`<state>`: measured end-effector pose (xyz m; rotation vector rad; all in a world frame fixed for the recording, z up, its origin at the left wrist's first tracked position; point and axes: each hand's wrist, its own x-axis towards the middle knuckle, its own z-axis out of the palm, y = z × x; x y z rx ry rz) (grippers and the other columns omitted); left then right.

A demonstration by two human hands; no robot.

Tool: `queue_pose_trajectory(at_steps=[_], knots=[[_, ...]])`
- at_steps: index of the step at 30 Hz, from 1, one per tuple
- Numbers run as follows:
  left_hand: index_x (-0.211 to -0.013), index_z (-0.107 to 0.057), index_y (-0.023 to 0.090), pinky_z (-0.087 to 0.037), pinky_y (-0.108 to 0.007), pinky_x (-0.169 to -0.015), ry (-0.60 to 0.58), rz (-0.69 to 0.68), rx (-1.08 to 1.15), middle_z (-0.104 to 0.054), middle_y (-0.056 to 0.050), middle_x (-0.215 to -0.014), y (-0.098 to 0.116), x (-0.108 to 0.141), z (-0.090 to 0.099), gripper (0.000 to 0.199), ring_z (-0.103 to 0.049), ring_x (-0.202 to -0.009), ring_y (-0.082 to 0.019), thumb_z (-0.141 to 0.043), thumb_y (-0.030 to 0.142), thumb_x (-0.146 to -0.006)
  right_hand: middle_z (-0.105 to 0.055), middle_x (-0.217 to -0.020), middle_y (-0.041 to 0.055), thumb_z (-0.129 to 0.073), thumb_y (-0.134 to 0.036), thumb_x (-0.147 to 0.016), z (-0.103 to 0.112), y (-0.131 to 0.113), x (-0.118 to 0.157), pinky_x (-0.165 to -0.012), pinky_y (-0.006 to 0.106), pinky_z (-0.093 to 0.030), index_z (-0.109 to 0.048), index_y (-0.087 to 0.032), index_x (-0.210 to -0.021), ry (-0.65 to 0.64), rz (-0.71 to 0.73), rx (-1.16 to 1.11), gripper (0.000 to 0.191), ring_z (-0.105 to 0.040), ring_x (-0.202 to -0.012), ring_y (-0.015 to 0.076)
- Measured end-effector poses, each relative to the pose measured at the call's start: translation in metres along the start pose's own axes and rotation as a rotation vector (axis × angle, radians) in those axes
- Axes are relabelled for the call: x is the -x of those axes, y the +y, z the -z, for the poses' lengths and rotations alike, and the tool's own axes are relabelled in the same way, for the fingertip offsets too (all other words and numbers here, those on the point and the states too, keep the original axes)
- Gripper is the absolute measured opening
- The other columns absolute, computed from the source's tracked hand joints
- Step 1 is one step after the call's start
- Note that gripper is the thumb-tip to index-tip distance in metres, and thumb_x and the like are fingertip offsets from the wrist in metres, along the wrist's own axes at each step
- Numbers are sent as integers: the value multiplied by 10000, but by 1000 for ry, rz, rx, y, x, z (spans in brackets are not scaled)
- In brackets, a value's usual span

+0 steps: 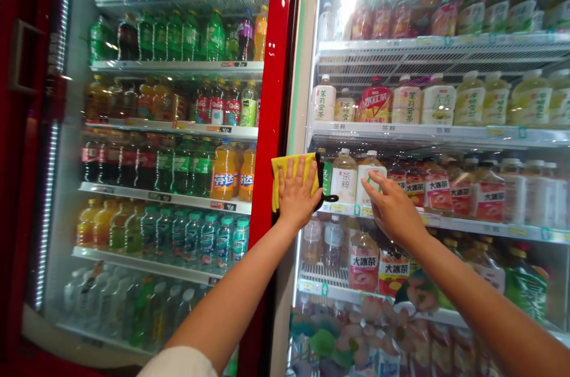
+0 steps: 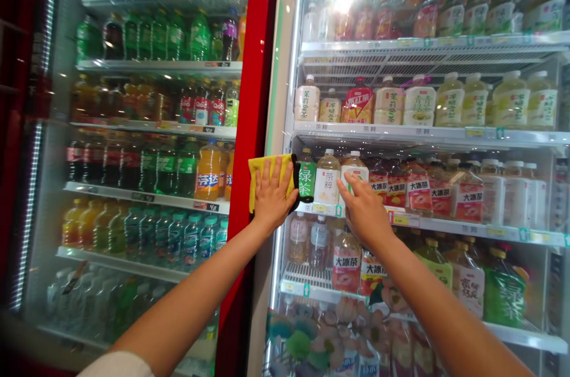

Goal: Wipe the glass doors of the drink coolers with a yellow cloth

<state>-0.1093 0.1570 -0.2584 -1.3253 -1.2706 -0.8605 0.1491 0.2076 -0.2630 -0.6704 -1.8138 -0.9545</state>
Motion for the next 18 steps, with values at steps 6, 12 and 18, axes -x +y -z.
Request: queue_pose_trajectory(at_steps=[6,12,18], knots=[[-1634,-255,325,-103,-596,-1285,-25,-100,13,-196,-86,-1729,-7,28,-5,786,-67,-1605,-354,-588,515,-949,-562,-1490,223,-489,-31,-878,-2,-2,1,-1152,528,-457,-622,-95,-1393,8,7,3,535,-519,-1401,344],[-1623,-305,277,-127,-625,-1270,1,35,70,-172,-127,-1731,-8,-71,14,685,-120,-1596,-375,-510,472,-999,-564,-1504,189,-479,-14,-867,0,2,0,-1146,502,-473,-617,-131,-1407,-20,14,4,569,-534,-1393,319],[-1621,-304,303,-182,-561,-1279,22,-52,27,-198,-99,-1729,-13,-8,6,712,-127,-1600,-342,-560,475,-980,-566,-1505,185,-448,-7,-870,-4,4,2,-1131,525,-492,-617,-146,-1411,5,29,-42,583,-530,-1402,315]])
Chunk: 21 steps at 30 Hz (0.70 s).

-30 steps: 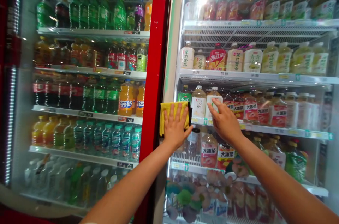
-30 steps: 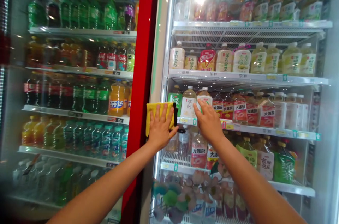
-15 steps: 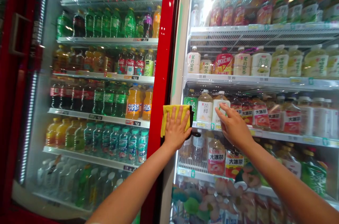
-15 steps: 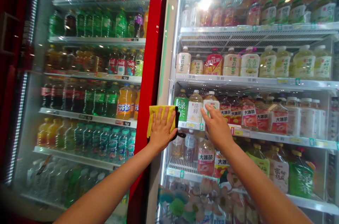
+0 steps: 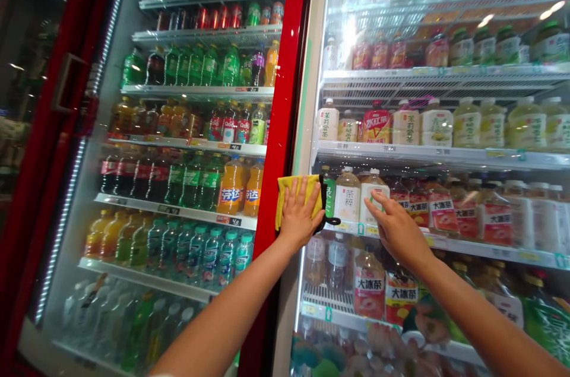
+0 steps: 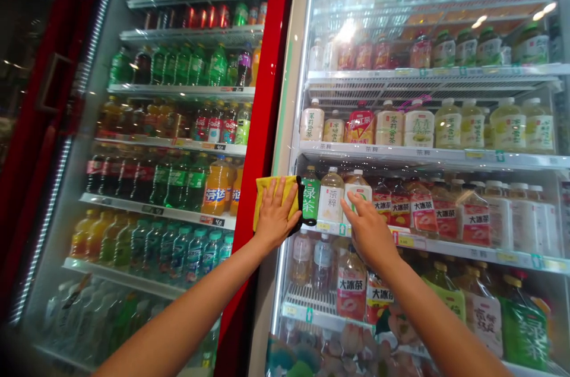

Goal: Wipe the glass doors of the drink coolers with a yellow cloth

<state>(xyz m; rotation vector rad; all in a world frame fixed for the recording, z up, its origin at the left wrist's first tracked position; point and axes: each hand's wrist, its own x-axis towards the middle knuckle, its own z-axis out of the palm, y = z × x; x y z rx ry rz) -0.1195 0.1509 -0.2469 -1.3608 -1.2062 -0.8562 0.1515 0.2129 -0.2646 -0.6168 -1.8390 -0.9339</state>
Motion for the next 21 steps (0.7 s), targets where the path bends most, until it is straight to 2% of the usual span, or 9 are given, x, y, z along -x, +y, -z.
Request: queue_pose_trajectory(at_steps=[1,3,6,8,10,14,16,18,21], knots=[[-1618,-310,313,-189,-549,-1281,-8,-14,-8,-209,-87,-1727,-3,4,0,709,-138,-1599,-332,-563,479,-977,-568,-1504,182,-444,2,-864,-1,0,0,-1129,533,-494,-617,-153,-1412,2,3,-8,596,-530,-1404,314],[-1611,-327,322,-198,-545,-1280,-29,-20,-12,-227,-73,-1723,-9,-12,3,686,-161,-1596,-327,-548,484,-983,-567,-1506,179,-439,24,-847,-2,2,0,-1133,547,-490,-616,-162,-1416,3,3,-24,624,-527,-1410,316],[-1611,-331,306,-186,-575,-1276,-37,28,3,-210,-83,-1726,-11,-70,9,654,-162,-1593,-344,-499,478,-1003,-548,-1524,179,-438,44,-826,-4,3,0,-1142,566,-479,-604,-173,-1434,4,0,-61,667,-505,-1432,319],[-1621,-310,280,-158,-601,-1275,-7,75,18,-184,-97,-1730,-4,-98,10,658,-145,-1594,-358,-474,469,-1012,-537,-1536,171,-443,45,-819,-4,4,0,-1143,570,-479,-593,-188,-1448,4,1,-91,687,-491,-1445,315],[-1628,-289,269,-132,-608,-1277,13,67,26,-164,-95,-1734,5,-96,7,668,-114,-1599,-360,-462,466,-1014,-528,-1544,169,-448,46,-817,-4,5,0,-1152,574,-469,-593,-191,-1450,-1,-1,-110,692,-477,-1456,315],[-1620,-293,337,-107,-571,-1291,-48,-188,23,-213,-37,-1726,11,-31,-1,695,-106,-1605,-322,-516,508,-984,-512,-1559,161,-443,35,-851,6,11,0,-1163,549,-464,-630,-187,-1410,-58,5,-120,630,-475,-1460,304],[-1604,-321,371,-94,-568,-1294,-91,-274,34,-274,-23,-1708,7,-12,-1,689,-146,-1600,-307,-537,528,-969,-512,-1562,151,-430,13,-890,15,18,1,-1143,519,-491,-644,-190,-1391,-104,35,-124,582,-485,-1454,286],[-1593,-348,379,-85,-592,-1289,-85,-199,46,-296,-27,-1700,8,-22,-1,662,-161,-1597,-313,-534,511,-972,-519,-1556,146,-420,-11,-921,25,26,1,-1135,518,-497,-654,-189,-1376,-123,53,-110,541,-488,-1452,280],[-1606,-346,303,-88,-653,-1270,36,125,79,-246,-76,-1715,33,-73,-2,652,-124,-1598,-358,-494,465,-992,-554,-1529,142,-452,-42,-929,37,38,4,-1141,534,-484,-656,-188,-1370,-86,13,-49,508,-499,-1440,291]])
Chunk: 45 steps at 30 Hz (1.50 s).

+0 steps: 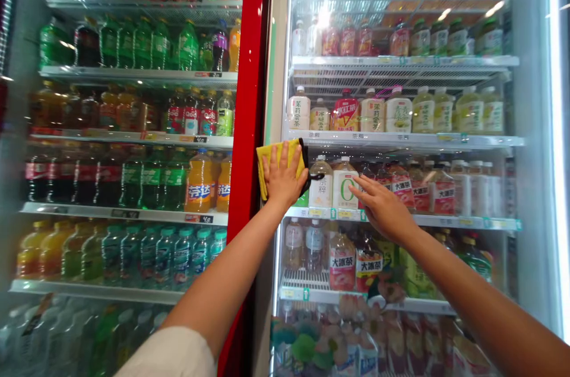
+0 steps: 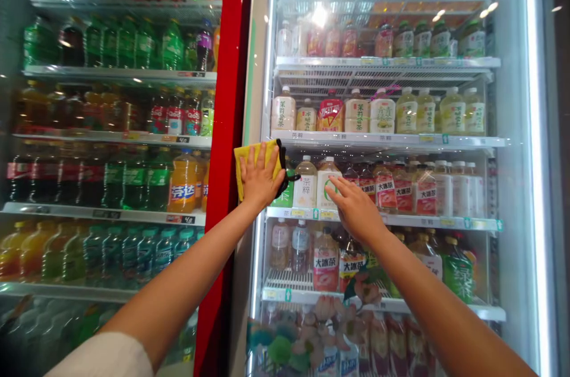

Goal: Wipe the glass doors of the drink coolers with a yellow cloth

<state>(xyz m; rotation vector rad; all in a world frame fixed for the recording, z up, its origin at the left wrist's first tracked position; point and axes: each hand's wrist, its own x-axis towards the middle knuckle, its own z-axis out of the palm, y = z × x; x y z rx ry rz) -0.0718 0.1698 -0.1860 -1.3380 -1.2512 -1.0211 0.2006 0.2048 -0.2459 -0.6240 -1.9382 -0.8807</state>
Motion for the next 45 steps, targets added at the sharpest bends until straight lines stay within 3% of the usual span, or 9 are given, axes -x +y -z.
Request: queue_pose_trajectory(at_steps=[3,9,17,22,26,30,34,39,45], knots=[[-1623,-308,270,-81,-667,-1268,70,54,50,-209,-80,-1725,47,-25,-11,673,-83,-1602,-368,-475,457,-998,-573,-1512,140,-492,-61,-912,7,9,7,-1106,524,-512,-640,-195,-1391,37,-75,64,519,-532,-1405,308],[-1616,-286,367,-87,-583,-1297,-112,-616,65,-278,13,-1705,55,55,-22,700,-146,-1600,-305,-502,552,-976,-541,-1544,126,-504,-59,-892,10,26,32,-1069,530,-532,-636,-206,-1395,6,-158,153,540,-536,-1397,335],[-1616,-321,307,-20,-673,-1271,26,-6,86,-202,-35,-1729,65,-18,-17,676,-59,-1604,-364,-499,467,-984,-446,-1615,115,-492,-13,-823,6,52,50,-1115,525,-489,-537,-259,-1493,19,-171,0,715,-486,-1439,289],[-1612,-327,307,-40,-641,-1286,-31,-280,135,-209,-26,-1726,121,-19,-32,668,-63,-1608,-335,-492,477,-988,-491,-1564,146,-457,-51,-878,9,69,60,-1116,523,-487,-560,-227,-1475,90,-223,-78,631,-517,-1397,283],[-1603,-324,372,-43,-596,-1299,-122,-639,138,-269,12,-1707,97,31,-35,710,-137,-1601,-304,-547,543,-951,-540,-1502,168,-467,-77,-889,15,87,74,-1108,562,-482,-587,-224,-1453,102,-254,-30,594,-538,-1358,308],[-1598,-336,382,65,-647,-1273,-44,-304,110,-286,7,-1700,78,19,-29,685,-69,-1607,-329,-542,501,-956,-540,-1502,140,-494,-72,-864,25,100,84,-1109,560,-485,-543,-265,-1491,93,-249,4,658,-538,-1359,304],[-1609,-337,324,73,-687,-1258,33,-93,184,-205,-18,-1725,124,-36,-33,694,-25,-1604,-373,-541,448,-958,-550,-1492,132,-482,-73,-874,36,109,87,-1099,540,-499,-529,-271,-1502,81,-293,62,660,-559,-1333,297],[-1610,-330,312,25,-683,-1265,-33,-345,207,-195,-36,-1726,187,-30,-52,702,-58,-1603,-366,-548,463,-960,-565,-1476,149,-490,-86,-882,42,116,92,-1089,522,-507,-593,-221,-1443,73,-331,109,586,-557,-1325,303],[-1601,-327,364,21,-628,-1287,-98,-558,176,-283,-5,-1698,158,8,-51,684,-137,-1600,-309,-537,510,-966,-585,-1451,152,-479,-77,-880,44,126,111,-1039,518,-539,-611,-215,-1420,48,-315,145,573,-582,-1285,309]])
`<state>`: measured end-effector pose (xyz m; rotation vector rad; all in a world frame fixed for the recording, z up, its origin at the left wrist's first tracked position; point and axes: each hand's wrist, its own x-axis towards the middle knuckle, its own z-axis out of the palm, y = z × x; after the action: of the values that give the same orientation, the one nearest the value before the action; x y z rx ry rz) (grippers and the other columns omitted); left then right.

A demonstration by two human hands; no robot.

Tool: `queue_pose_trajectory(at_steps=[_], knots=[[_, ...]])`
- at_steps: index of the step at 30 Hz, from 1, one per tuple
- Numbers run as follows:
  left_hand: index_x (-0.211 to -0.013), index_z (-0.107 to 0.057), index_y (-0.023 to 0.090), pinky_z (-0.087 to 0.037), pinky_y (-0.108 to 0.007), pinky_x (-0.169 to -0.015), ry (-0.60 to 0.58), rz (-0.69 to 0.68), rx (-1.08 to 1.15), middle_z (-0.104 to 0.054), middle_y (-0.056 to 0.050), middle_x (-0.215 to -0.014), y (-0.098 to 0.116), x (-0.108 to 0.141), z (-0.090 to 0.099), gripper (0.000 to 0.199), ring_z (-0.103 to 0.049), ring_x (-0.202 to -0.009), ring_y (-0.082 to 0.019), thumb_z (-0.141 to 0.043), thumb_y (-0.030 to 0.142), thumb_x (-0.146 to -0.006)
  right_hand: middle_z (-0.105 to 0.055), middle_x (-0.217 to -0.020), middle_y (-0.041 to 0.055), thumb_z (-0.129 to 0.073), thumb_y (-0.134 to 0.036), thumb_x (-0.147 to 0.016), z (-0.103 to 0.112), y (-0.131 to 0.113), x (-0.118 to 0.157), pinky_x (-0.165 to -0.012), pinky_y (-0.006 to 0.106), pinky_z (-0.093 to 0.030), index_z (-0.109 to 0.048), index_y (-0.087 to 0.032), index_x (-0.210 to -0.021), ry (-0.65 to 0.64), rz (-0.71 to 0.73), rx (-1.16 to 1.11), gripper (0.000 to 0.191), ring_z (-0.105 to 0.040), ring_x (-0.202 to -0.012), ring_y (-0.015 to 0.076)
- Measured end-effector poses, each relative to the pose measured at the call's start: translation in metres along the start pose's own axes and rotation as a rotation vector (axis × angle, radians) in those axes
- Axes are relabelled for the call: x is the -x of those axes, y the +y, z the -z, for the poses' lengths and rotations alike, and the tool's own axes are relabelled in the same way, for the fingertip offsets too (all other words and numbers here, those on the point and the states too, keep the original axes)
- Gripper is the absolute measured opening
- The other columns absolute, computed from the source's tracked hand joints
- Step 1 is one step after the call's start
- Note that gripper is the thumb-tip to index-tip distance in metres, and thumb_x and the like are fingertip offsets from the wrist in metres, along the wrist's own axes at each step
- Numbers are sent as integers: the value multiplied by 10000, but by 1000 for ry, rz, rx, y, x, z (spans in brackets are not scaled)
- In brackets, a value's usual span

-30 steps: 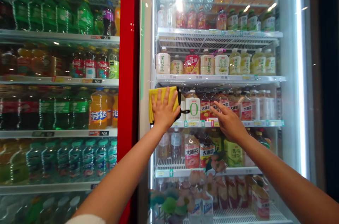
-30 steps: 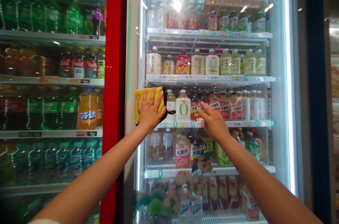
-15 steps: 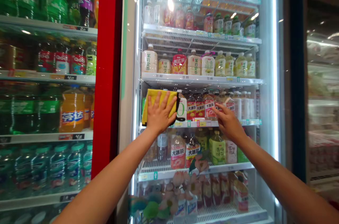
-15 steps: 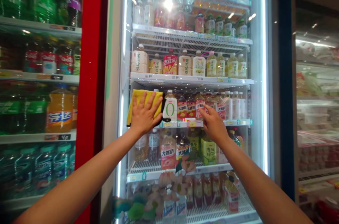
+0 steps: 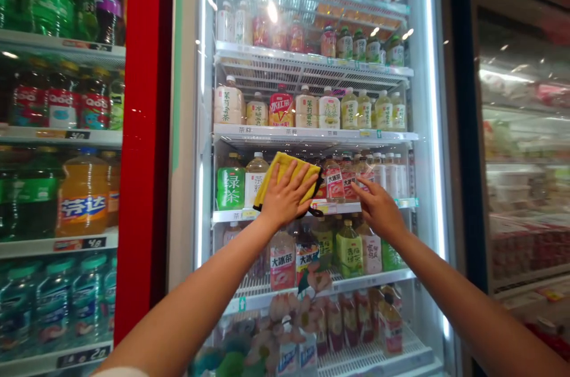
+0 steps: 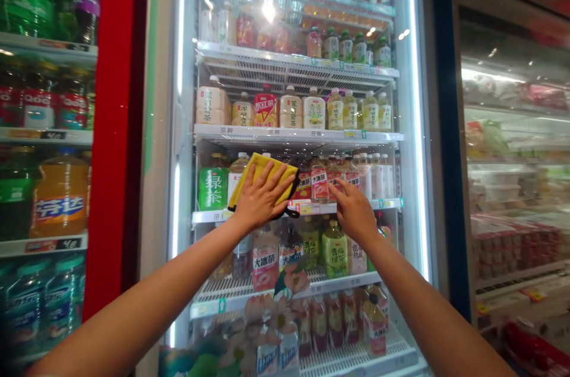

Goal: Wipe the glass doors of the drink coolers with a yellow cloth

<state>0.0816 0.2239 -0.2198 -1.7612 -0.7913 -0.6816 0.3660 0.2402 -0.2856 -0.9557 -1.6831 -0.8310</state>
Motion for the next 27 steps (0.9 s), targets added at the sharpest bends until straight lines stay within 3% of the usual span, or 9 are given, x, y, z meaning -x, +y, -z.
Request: queue_pose_trajectory(at_steps=[2,5,8,10,14,17,20,23,27], knots=[[-1598,-341,356,57,-643,-1276,54,159,-5,-256,-10,-1707,-14,-16,9,668,-107,-1604,-320,-532,490,-972,-597,-1438,143,-485,-78,-881,2,7,1,-1040,509,-541,-610,-221,-1421,11,-8,7,572,-588,-1281,304],[-1602,-352,309,65,-667,-1267,137,393,8,-193,-30,-1725,-17,-68,16,659,-51,-1604,-355,-515,459,-982,-602,-1441,142,-496,-84,-889,7,15,-3,-1048,504,-540,-609,-220,-1424,23,-33,17,564,-586,-1289,304],[-1608,-347,276,27,-684,-1266,120,381,28,-183,-54,-1726,8,-104,6,666,-42,-1600,-373,-504,457,-986,-597,-1452,142,-491,-76,-889,10,19,-7,-1056,500,-535,-602,-222,-1433,23,-39,16,574,-574,-1305,302],[-1606,-349,282,0,-682,-1270,78,246,31,-193,-54,-1722,30,-100,-6,664,-60,-1600,-366,-501,469,-988,-584,-1469,146,-489,-60,-877,10,21,-6,-1062,501,-529,-592,-218,-1443,17,-29,10,596,-561,-1320,305],[-1602,-347,319,-16,-626,-1293,3,-77,10,-255,-25,-1703,44,-46,-21,675,-133,-1599,-321,-527,497,-976,-563,-1491,145,-492,-29,-847,7,27,2,-1081,500,-511,-575,-219,-1459,-6,-8,1,646,-534,-1354,304],[-1600,-343,348,17,-604,-1298,35,-45,-29,-302,-12,-1688,27,-25,-14,686,-147,-1598,-302,-545,514,-967,-549,-1506,144,-494,-17,-839,4,35,5,-1102,507,-497,-574,-224,-1460,-11,-5,-22,660,-516,-1378,301],[-1601,-347,341,28,-638,-1286,113,184,-35,-282,-24,-1698,16,-51,-8,680,-108,-1603,-323,-542,491,-967,-528,-1526,156,-486,-29,-864,3,44,0,-1114,508,-490,-580,-208,-1454,1,-29,-47,624,-512,-1387,302],[-1611,-339,288,23,-687,-1266,185,348,-8,-207,-59,-1719,30,-95,-17,679,-71,-1601,-369,-515,470,-980,-520,-1535,148,-484,-35,-873,4,54,-9,-1130,501,-480,-578,-202,-1454,25,-50,-55,611,-511,-1388,296],[-1613,-333,294,12,-669,-1273,151,204,-13,-212,-54,-1719,62,-107,-37,707,-79,-1601,-366,-550,472,-964,-513,-1541,147,-485,-33,-874,6,73,-13,-1119,494,-487,-570,-193,-1459,40,-27,-53,613,-511,-1380,299]])
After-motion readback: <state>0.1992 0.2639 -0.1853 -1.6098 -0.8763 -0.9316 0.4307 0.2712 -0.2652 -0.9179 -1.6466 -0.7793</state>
